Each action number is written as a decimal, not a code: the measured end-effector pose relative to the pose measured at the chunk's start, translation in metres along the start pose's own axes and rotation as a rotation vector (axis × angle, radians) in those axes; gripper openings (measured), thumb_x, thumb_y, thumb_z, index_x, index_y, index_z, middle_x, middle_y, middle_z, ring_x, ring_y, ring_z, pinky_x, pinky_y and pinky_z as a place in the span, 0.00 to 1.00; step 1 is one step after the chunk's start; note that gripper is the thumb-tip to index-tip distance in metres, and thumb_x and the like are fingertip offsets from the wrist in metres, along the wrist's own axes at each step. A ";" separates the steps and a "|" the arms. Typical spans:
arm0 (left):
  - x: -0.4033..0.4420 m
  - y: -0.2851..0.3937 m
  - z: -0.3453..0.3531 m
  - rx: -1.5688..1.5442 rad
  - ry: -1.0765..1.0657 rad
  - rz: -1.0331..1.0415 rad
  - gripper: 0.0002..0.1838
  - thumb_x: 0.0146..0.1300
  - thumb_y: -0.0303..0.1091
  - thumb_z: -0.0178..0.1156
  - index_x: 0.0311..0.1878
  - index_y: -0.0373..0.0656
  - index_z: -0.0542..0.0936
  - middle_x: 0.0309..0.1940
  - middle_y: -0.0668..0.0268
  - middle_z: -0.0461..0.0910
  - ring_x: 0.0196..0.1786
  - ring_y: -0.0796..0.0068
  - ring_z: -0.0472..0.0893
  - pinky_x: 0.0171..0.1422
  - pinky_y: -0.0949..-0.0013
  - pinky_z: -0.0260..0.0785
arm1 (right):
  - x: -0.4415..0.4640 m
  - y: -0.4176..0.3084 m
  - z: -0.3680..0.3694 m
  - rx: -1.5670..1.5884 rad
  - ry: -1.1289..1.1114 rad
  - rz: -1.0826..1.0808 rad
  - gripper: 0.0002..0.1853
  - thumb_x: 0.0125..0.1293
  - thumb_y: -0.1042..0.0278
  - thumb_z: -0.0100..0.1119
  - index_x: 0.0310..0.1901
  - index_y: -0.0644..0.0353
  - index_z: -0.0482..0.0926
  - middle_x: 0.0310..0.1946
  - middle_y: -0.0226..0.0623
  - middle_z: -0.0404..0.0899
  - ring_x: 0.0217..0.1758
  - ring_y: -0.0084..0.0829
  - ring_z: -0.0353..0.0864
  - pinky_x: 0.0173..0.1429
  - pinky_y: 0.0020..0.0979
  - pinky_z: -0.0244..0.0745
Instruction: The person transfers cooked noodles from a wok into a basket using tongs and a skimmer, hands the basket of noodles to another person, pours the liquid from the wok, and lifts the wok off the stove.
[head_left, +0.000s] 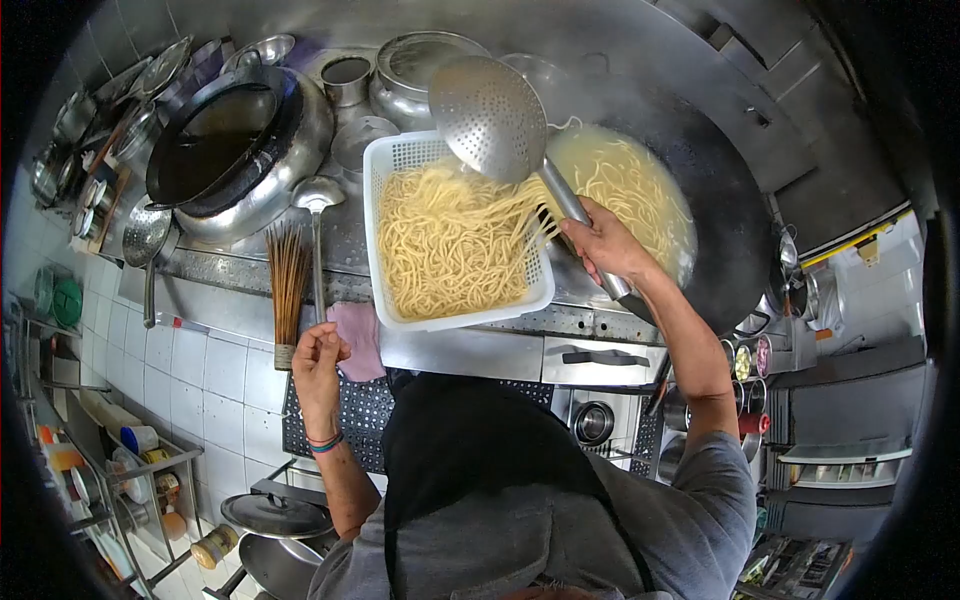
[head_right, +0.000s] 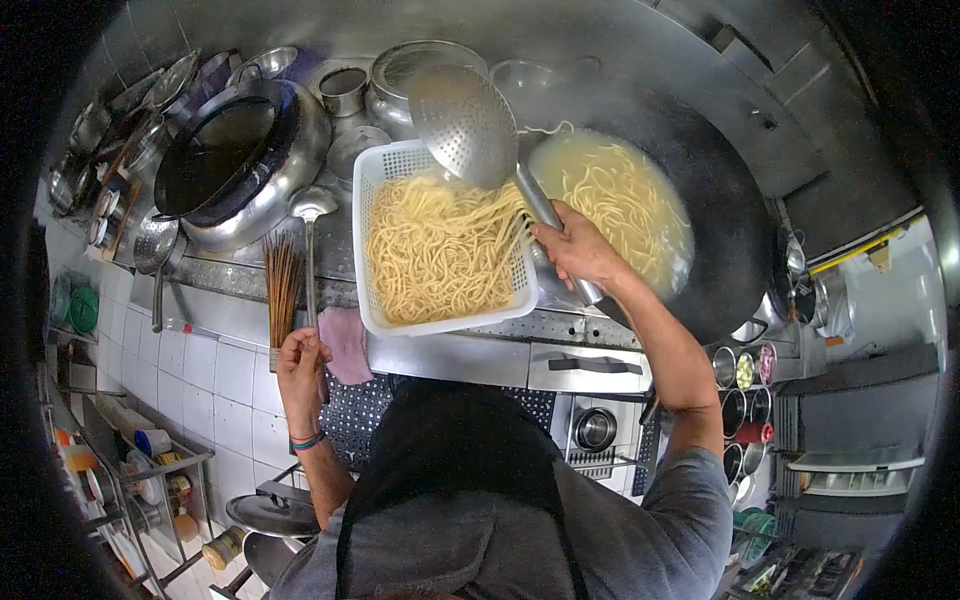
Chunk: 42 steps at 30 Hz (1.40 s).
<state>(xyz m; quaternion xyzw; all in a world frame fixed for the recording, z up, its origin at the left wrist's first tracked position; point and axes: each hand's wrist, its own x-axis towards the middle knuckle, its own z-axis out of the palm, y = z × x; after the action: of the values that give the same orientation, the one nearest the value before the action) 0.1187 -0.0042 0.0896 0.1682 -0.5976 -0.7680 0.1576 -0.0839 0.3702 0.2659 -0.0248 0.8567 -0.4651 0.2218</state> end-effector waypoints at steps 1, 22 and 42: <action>0.000 -0.001 0.000 -0.002 0.008 -0.007 0.09 0.74 0.33 0.59 0.51 0.39 0.80 0.30 0.71 0.77 0.34 0.81 0.76 0.43 0.74 0.71 | -0.003 -0.003 0.000 -0.036 0.030 -0.019 0.28 0.75 0.60 0.56 0.70 0.65 0.63 0.21 0.26 0.69 0.14 0.18 0.68 0.14 0.26 0.66; -0.012 -0.030 0.026 0.101 0.044 -0.125 0.12 0.73 0.36 0.61 0.51 0.39 0.79 0.30 0.71 0.77 0.33 0.82 0.75 0.42 0.75 0.73 | -0.102 0.203 -0.229 -0.204 0.677 0.404 0.25 0.73 0.56 0.55 0.61 0.68 0.67 0.22 0.35 0.73 0.16 0.27 0.74 0.17 0.33 0.71; -0.004 -0.026 0.023 0.089 -0.001 -0.112 0.10 0.74 0.35 0.60 0.51 0.40 0.80 0.30 0.71 0.77 0.33 0.82 0.75 0.43 0.75 0.71 | -0.117 0.152 -0.169 0.545 0.246 0.615 0.12 0.76 0.55 0.55 0.48 0.54 0.69 0.23 0.28 0.70 0.14 0.16 0.65 0.13 0.22 0.62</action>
<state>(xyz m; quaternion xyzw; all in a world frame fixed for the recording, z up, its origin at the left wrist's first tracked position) 0.1108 0.0236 0.0700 0.2078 -0.6208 -0.7484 0.1063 -0.0216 0.6184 0.2647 0.3468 0.6900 -0.5861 0.2450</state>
